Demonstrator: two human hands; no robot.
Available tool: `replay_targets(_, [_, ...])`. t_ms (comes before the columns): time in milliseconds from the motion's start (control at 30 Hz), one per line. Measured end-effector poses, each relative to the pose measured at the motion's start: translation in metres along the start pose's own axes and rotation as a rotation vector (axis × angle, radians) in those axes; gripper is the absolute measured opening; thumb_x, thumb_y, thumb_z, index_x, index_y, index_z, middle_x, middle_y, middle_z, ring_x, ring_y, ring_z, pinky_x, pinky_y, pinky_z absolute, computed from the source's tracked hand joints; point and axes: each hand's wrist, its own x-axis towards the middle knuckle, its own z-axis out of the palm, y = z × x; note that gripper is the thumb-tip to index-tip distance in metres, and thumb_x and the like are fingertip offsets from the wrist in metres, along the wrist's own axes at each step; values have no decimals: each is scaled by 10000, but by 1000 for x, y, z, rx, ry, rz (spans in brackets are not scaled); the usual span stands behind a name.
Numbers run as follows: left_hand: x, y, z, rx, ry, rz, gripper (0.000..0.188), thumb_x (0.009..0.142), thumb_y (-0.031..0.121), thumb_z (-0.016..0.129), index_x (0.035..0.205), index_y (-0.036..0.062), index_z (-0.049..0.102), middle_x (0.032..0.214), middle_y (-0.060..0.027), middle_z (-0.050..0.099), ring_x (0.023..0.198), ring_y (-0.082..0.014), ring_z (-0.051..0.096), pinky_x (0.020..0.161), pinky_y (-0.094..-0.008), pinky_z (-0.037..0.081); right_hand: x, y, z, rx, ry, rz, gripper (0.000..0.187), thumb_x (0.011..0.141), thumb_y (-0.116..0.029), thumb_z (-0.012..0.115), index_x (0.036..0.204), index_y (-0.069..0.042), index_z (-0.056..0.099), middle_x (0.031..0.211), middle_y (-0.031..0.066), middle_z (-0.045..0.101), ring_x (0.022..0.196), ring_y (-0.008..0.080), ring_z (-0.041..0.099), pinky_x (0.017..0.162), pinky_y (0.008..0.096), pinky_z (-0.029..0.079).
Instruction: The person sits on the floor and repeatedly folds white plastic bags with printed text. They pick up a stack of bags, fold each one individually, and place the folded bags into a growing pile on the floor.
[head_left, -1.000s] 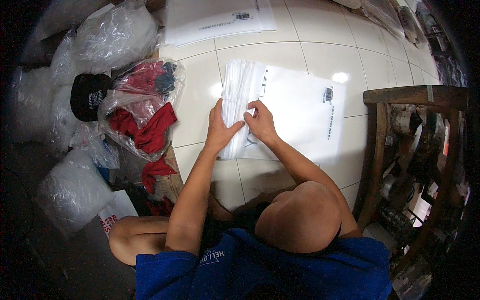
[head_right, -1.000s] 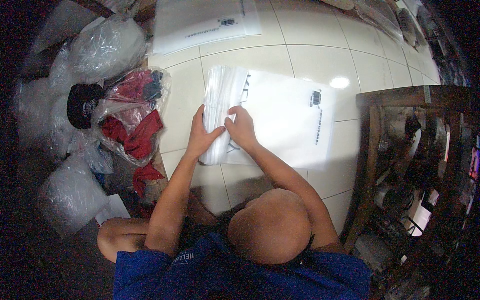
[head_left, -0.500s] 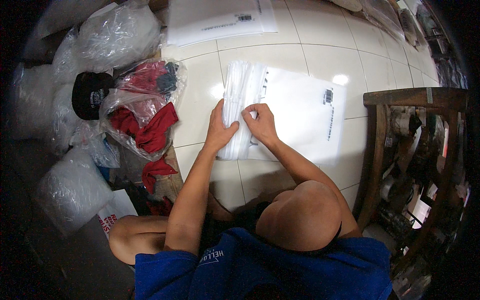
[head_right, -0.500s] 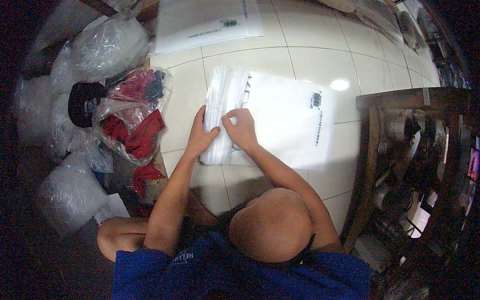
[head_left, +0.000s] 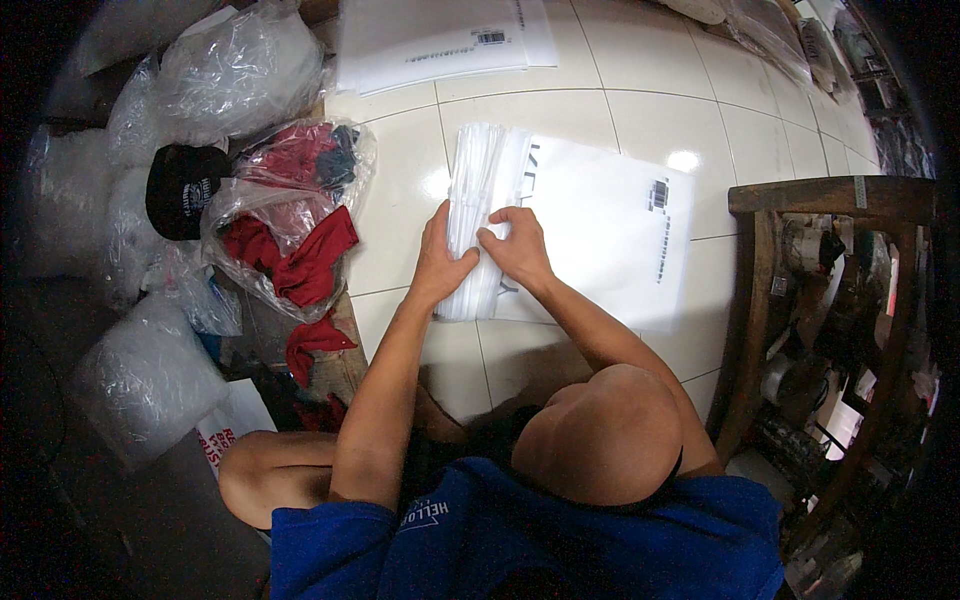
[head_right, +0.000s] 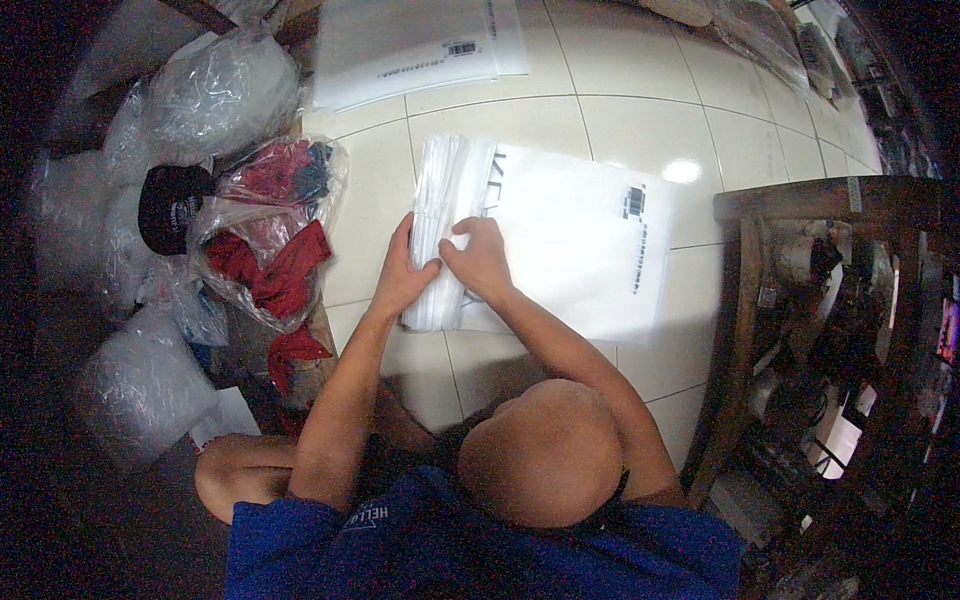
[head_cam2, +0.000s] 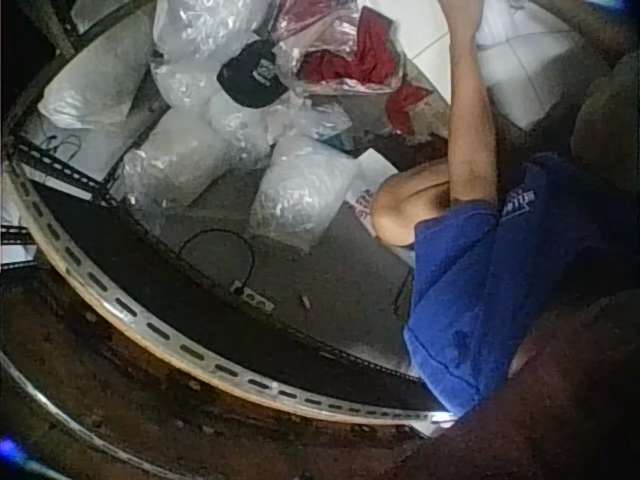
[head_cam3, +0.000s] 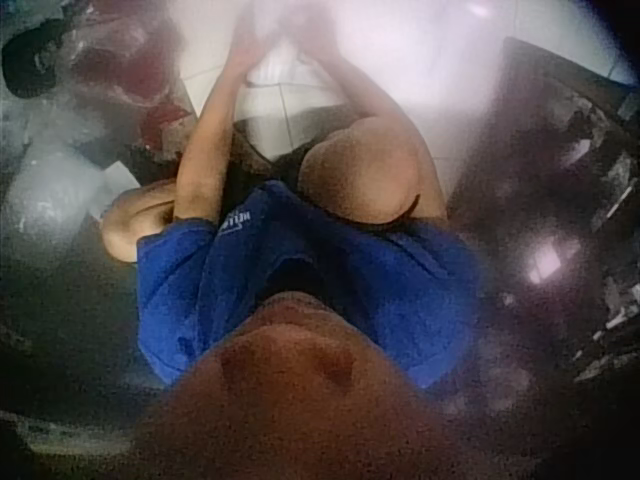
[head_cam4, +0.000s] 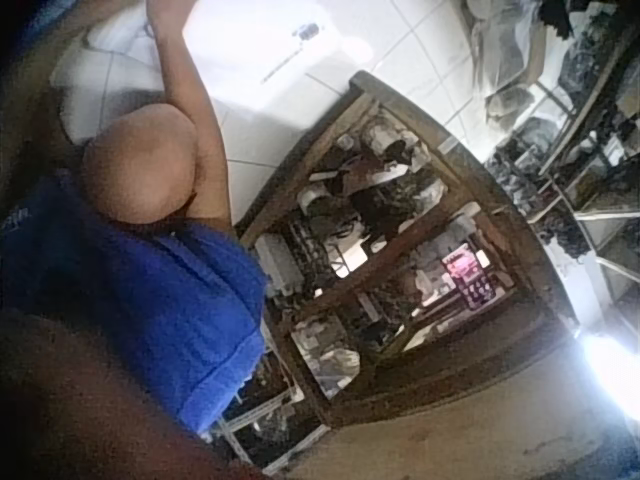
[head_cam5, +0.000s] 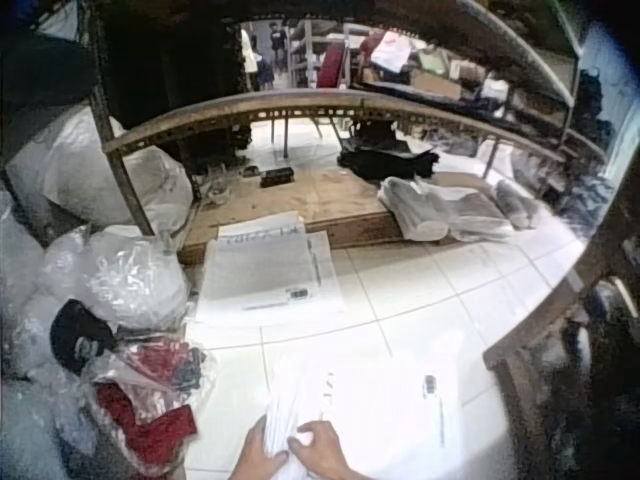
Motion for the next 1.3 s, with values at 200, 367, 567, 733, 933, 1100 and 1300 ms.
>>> replay_targets(200, [-2, 11, -2, 9, -5, 2, 914, 746, 204, 762, 1466, -35, 252, 1427, -247, 369, 1341, -355, 377, 1132, -413, 304, 0, -4, -2, -20, -39, 47, 419, 738, -249, 716, 1023, 32, 593, 1072, 223, 533, 1046, 374, 532, 934, 424, 437])
replay_targets(367, [-2, 7, -3, 13, -6, 6, 880, 754, 185, 715, 1469, -32, 250, 1427, -249, 371, 1345, -356, 373, 1134, -415, 296, 3, -8, -3, -64, -93, 92, 417, 737, -237, 705, 1030, 32, 582, 1090, 234, 520, 1056, 382, 529, 921, 432, 447])
replay_targets(567, [-1, 3, -4, -38, -21, 27, 821, 754, 119, 632, 1468, -38, 257, 1430, -254, 369, 1351, -356, 367, 1145, -412, 275, 5, -10, -2, -111, -74, 111, 376, 745, -218, 665, 979, 55, 556, 1053, 244, 527, 1024, 400, 536, 887, 459, 455])
replay_targets(733, [0, 5, -4, -81, -18, 3, 797, 762, 115, 610, 1464, -40, 267, 1430, -255, 372, 1349, -352, 372, 1145, -407, 274, 9, 3, -5, -73, -45, 168, 348, 772, -164, 610, 1018, 75, 549, 1057, 284, 565, 999, 402, 564, 900, 433, 458])
replay_targets(933, [-2, 4, -5, -78, -10, 12, 795, 763, 111, 603, 1467, -38, 265, 1430, -252, 374, 1349, -344, 380, 1141, -401, 283, -4, 19, 2, 101, 205, 15, 366, 801, -54, 538, 1139, 79, 492, 1133, 285, 554, 999, 369, 582, 872, 444, 454])
replay_targets(1100, [0, 2, -5, -112, -23, -18, 831, 758, 140, 652, 1470, -36, 262, 1436, -255, 370, 1347, -347, 383, 1136, -400, 294, -6, 28, 7, 64, 274, -183, 355, 818, -3, 500, 1169, 46, 514, 1131, 219, 563, 909, 292, 582, 803, 400, 465])
replay_targets(1300, [-3, 6, -2, -7, 17, 16, 954, 733, 261, 778, 1466, -45, 250, 1425, -263, 376, 1336, -365, 379, 1122, -420, 309, -10, 9, -8, 92, 4, -40, 206, 838, -64, 551, 1009, 22, 626, 984, 164, 599, 840, 258, 559, 786, 368, 458])
